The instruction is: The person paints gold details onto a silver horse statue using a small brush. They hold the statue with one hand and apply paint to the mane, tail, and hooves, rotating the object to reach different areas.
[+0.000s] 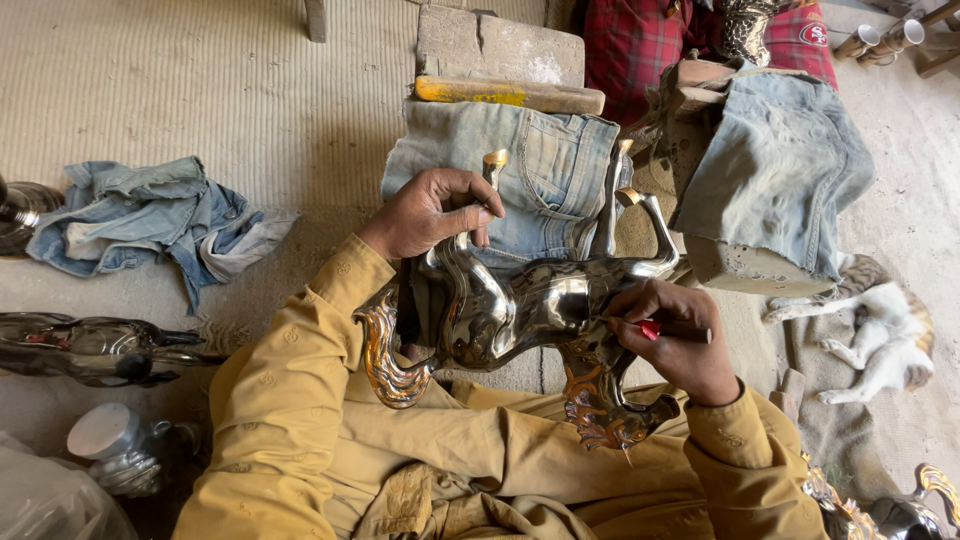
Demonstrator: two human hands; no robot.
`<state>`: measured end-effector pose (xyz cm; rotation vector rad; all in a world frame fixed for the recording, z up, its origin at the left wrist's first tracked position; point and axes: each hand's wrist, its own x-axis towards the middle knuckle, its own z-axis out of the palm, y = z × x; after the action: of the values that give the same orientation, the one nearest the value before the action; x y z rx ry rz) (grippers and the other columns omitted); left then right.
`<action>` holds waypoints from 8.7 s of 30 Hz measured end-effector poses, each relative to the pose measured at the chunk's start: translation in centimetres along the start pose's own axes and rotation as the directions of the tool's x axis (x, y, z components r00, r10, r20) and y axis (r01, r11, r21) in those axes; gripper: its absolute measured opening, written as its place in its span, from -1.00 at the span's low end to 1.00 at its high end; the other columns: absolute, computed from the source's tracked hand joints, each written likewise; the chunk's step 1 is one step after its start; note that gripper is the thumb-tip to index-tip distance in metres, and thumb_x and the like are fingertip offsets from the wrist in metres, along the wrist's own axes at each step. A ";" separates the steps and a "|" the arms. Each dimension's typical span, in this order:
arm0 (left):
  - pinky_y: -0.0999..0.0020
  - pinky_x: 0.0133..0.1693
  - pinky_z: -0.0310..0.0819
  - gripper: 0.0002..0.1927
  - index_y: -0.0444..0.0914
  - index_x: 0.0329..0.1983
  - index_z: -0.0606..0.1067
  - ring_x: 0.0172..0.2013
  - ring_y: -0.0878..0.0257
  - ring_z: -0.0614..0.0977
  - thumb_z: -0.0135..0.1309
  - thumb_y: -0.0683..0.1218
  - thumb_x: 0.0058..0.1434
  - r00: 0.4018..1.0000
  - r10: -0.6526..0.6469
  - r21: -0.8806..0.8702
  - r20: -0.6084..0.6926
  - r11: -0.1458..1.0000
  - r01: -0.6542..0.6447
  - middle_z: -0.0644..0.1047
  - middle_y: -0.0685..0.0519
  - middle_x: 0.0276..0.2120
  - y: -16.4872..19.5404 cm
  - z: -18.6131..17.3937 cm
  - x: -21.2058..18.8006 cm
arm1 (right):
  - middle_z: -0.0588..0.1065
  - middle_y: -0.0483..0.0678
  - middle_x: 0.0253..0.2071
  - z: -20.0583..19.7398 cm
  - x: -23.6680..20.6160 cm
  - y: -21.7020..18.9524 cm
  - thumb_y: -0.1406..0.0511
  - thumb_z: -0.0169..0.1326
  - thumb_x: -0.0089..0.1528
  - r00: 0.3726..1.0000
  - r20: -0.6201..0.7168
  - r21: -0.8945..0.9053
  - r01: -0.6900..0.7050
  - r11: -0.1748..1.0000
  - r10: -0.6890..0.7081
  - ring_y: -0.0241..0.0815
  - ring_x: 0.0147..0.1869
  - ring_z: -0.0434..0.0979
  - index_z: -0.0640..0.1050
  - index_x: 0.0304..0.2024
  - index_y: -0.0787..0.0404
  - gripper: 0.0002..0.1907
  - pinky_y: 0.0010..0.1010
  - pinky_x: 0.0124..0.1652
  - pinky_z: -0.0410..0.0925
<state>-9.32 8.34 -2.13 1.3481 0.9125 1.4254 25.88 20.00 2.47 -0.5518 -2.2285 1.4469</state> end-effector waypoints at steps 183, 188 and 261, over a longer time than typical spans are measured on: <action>0.27 -0.39 0.51 -0.88 -0.12 -0.16 0.61 -0.43 0.19 0.63 0.23 -0.12 0.24 0.871 0.418 0.886 -0.258 0.461 0.041 0.59 0.07 -0.35 4.7 7.5 5.8 | 0.61 0.18 -0.17 14.9 -8.4 0.5 0.50 0.23 0.17 0.988 -0.131 0.715 0.036 0.698 0.084 0.01 -0.10 0.68 0.49 -0.33 0.24 -0.84 -0.19 -0.14 0.57; 0.21 -0.33 0.54 -0.86 -0.10 -0.16 0.67 -0.39 0.12 0.65 0.21 -0.10 0.22 0.861 0.410 0.880 -0.301 0.467 0.085 0.60 0.05 -0.35 4.2 9.1 5.3 | 0.61 0.21 0.03 8.6 -8.8 -1.0 0.48 0.22 0.22 0.913 -0.397 0.484 0.119 0.867 0.096 -0.12 -0.05 0.61 0.52 -0.16 0.33 -0.83 -0.42 -0.12 0.48; 0.30 -0.32 0.62 -0.78 -0.18 -0.07 0.67 -0.47 0.24 0.67 0.07 -0.22 0.30 0.818 0.519 0.939 -0.247 0.337 0.070 0.62 0.00 -0.35 2.5 9.1 5.1 | 0.64 0.08 -0.21 8.4 -6.1 -4.1 0.56 0.18 0.23 0.921 -0.389 -0.197 -0.094 0.976 0.010 -0.31 -0.14 0.64 0.54 -0.17 0.42 -0.86 -0.56 -0.15 0.48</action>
<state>-0.38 11.69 2.80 2.0101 2.2460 1.5595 25.88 8.83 2.32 -0.8896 -2.0676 1.0169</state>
